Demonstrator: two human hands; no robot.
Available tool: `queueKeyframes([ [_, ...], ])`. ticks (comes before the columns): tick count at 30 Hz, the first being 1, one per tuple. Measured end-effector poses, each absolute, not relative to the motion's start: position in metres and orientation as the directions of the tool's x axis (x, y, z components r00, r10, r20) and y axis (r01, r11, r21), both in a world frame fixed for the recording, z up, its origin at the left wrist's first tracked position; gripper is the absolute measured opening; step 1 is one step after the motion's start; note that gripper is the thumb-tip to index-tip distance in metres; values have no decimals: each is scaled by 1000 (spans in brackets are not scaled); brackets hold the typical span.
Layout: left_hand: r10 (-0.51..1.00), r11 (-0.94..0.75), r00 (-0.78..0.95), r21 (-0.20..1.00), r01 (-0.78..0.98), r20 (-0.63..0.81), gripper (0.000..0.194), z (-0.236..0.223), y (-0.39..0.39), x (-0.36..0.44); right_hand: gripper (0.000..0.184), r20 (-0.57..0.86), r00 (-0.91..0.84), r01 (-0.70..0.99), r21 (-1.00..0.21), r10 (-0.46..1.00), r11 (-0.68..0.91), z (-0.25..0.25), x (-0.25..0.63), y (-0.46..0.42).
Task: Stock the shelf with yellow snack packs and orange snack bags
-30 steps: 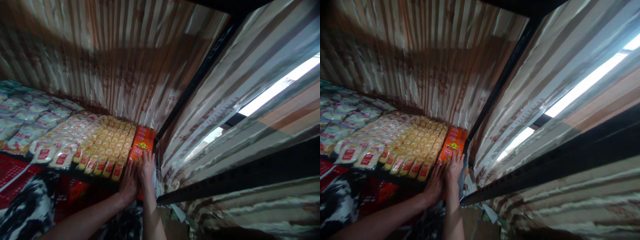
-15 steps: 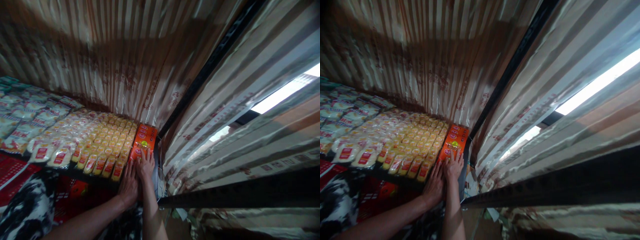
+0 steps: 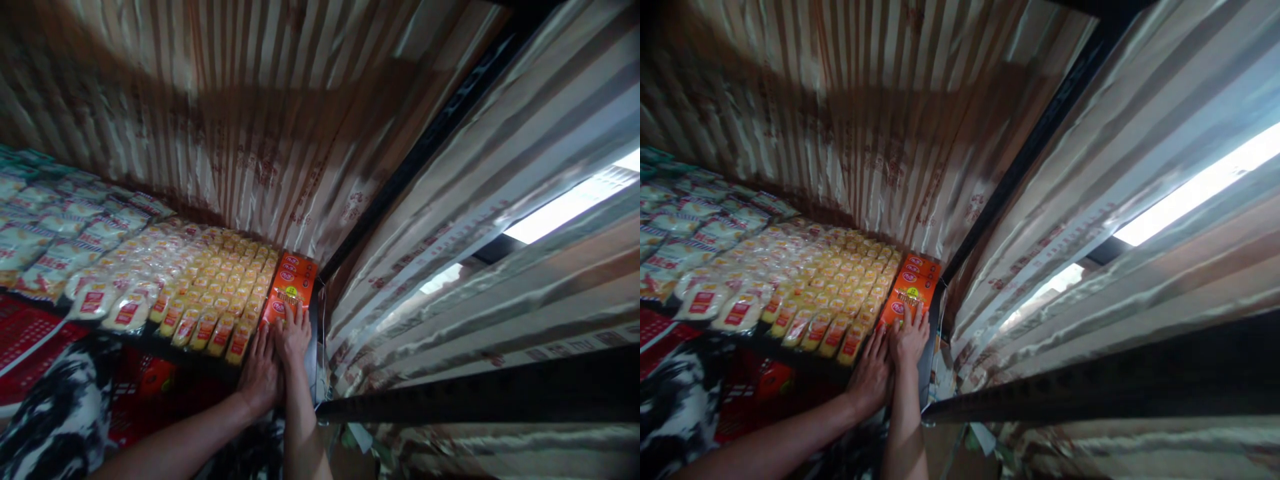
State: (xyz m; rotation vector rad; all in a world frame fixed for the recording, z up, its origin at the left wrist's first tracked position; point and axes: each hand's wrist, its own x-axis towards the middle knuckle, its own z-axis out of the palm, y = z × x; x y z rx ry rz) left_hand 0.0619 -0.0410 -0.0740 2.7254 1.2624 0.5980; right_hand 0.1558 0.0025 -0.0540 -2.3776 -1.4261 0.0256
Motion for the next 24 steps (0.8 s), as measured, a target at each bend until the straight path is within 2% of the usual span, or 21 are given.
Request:
queueKeyframes([
  [8, 757, -649, 575, 256, 716, 309, 69, -73, -41, 61, 46, 163, 495, 843, -325, 853, -428, -53, 155, 2],
  [18, 816, -571, 546, 408, 712, 189, 59, -63, -42, 61, 47, 126, 494, 844, -309, 860, -439, -41, 156, 5],
  [21, 817, -550, 565, 443, 708, 112, 60, -54, -40, 62, 45, 191, 487, 847, -342, 852, -407, -41, 153, 2],
  [24, 825, -524, 555, 516, 678, 110, 58, -47, -40, 63, 43, 363, 438, 860, -436, 822, -265, -46, 149, -6],
])
